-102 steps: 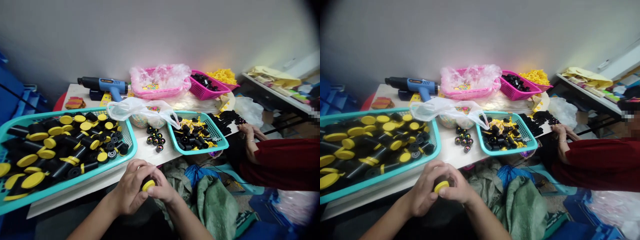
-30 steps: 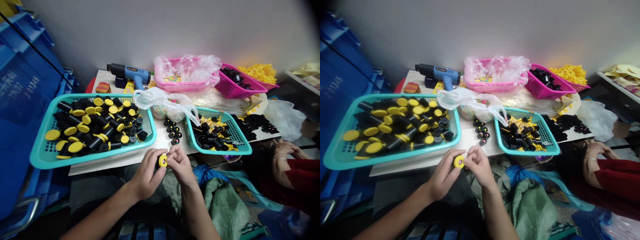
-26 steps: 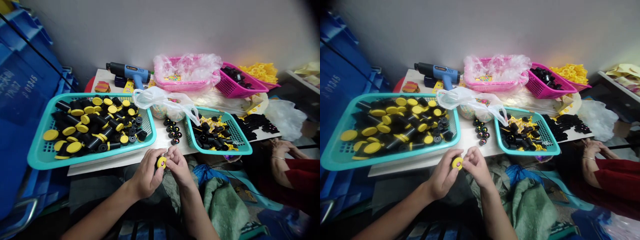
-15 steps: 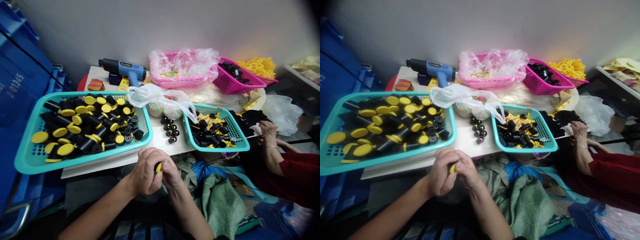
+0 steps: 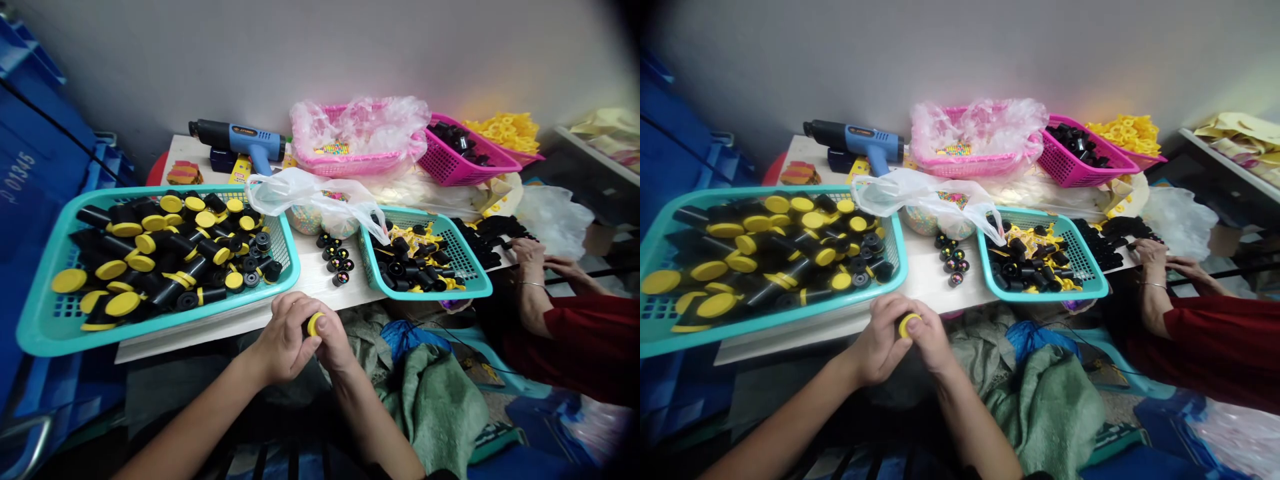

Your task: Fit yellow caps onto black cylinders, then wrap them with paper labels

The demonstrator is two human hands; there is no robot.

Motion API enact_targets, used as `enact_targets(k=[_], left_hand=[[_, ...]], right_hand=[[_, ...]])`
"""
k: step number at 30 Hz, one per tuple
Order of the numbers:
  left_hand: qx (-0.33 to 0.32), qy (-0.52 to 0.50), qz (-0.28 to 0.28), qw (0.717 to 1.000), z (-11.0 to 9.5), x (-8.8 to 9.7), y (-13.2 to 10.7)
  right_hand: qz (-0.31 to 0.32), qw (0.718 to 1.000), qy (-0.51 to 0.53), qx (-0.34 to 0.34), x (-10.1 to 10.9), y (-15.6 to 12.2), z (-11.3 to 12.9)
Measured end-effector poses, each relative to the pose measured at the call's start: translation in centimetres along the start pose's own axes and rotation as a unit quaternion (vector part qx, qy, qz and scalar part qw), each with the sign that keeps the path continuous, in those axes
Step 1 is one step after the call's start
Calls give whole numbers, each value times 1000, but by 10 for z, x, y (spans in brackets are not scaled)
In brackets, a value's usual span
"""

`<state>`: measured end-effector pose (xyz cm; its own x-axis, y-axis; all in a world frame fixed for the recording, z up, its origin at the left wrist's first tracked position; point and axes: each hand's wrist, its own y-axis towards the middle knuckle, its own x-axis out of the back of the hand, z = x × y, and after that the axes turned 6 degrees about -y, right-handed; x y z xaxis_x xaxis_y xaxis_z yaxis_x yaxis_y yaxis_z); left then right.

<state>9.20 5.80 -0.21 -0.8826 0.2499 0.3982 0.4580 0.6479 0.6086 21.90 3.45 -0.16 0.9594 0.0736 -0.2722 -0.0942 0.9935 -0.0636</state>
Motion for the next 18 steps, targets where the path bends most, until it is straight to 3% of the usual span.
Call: enact_targets(k=[3, 6, 8, 10, 12, 13, 15, 18], left_hand=[[8, -1, -22, 1000, -6, 1, 1], [53, -29, -20, 998, -12, 15, 7], [85, -18, -40, 995, -8, 32, 13], [109, 47, -81, 990, 3, 53, 21], [138, 141, -115, 974, 20, 74, 32], [155, 183, -116, 964, 28, 83, 37], [180, 251, -106, 945, 36, 96, 48], [133, 304, -125, 935, 24, 92, 58]], right_hand=[[46, 999, -18, -9, 2, -3, 7], [110, 989, -98, 0, 19, -9, 28], [94, 974, -205, 23, 40, -7, 52], [12, 942, -331, 50, 69, 6, 82], [-97, 881, -459, 56, 104, 33, 113], [-147, 836, -527, 45, 122, 51, 127], [-221, 697, -680, -54, 158, 88, 149], [-240, 637, -722, -123, 197, 135, 162]])
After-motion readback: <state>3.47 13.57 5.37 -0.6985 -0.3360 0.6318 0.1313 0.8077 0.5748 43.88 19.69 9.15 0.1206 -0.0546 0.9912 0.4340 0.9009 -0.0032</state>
